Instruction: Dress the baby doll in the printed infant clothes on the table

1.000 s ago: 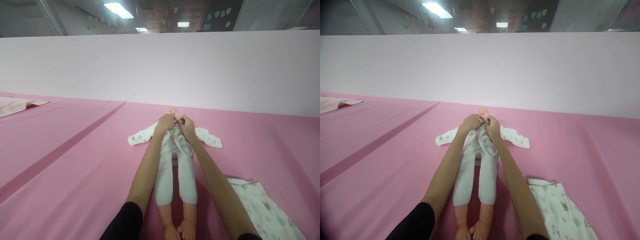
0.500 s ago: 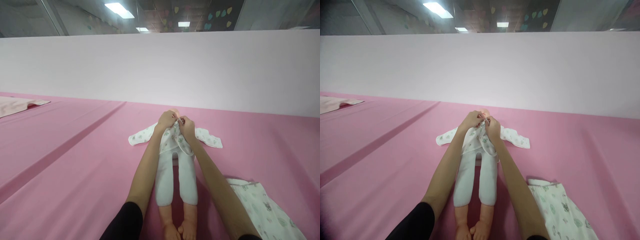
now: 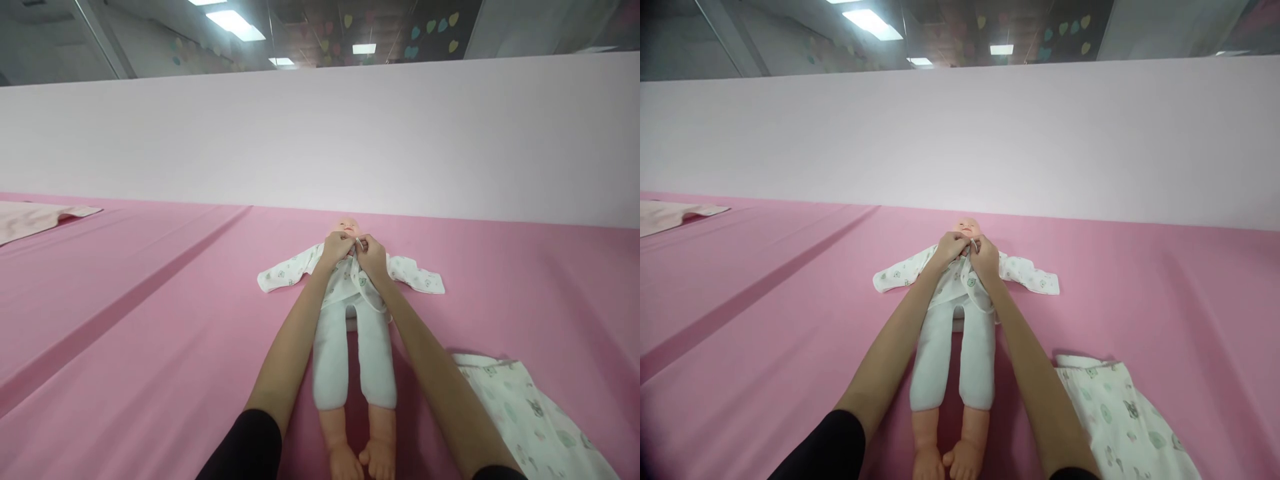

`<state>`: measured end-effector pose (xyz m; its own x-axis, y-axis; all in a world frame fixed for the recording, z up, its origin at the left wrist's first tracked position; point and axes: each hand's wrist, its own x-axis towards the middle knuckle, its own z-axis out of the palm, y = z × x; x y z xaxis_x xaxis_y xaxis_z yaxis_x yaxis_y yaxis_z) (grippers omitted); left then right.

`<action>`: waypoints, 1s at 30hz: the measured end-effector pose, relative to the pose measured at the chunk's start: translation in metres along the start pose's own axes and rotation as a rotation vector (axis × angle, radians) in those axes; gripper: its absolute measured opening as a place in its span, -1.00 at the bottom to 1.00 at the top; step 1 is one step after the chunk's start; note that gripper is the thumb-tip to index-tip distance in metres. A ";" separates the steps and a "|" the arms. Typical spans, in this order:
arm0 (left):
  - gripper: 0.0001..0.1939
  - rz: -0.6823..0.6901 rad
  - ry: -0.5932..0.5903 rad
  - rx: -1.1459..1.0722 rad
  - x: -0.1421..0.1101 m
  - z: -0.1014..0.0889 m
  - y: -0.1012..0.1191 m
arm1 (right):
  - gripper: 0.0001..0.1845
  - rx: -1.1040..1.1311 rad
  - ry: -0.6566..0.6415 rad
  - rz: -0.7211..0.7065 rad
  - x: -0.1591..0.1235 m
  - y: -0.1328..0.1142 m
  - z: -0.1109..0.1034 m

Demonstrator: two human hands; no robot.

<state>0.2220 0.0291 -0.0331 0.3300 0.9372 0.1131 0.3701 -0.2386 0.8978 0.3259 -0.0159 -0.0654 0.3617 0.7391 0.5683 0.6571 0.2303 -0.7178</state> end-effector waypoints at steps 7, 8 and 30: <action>-0.76 0.201 0.193 0.186 -0.013 0.007 -0.006 | -0.80 -0.028 -0.001 0.083 -0.003 0.006 0.004; -0.73 0.229 0.200 0.201 -0.016 0.008 -0.006 | -0.77 -0.048 0.012 0.121 -0.004 0.008 0.003; -0.32 0.448 0.038 0.451 -0.136 -0.014 -0.053 | -0.19 0.008 -0.207 0.196 -0.138 -0.022 -0.053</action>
<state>0.1457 -0.0821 -0.0902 0.5097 0.7282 0.4581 0.5352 -0.6853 0.4938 0.2966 -0.1568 -0.1070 0.3380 0.8836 0.3241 0.5821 0.0743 -0.8097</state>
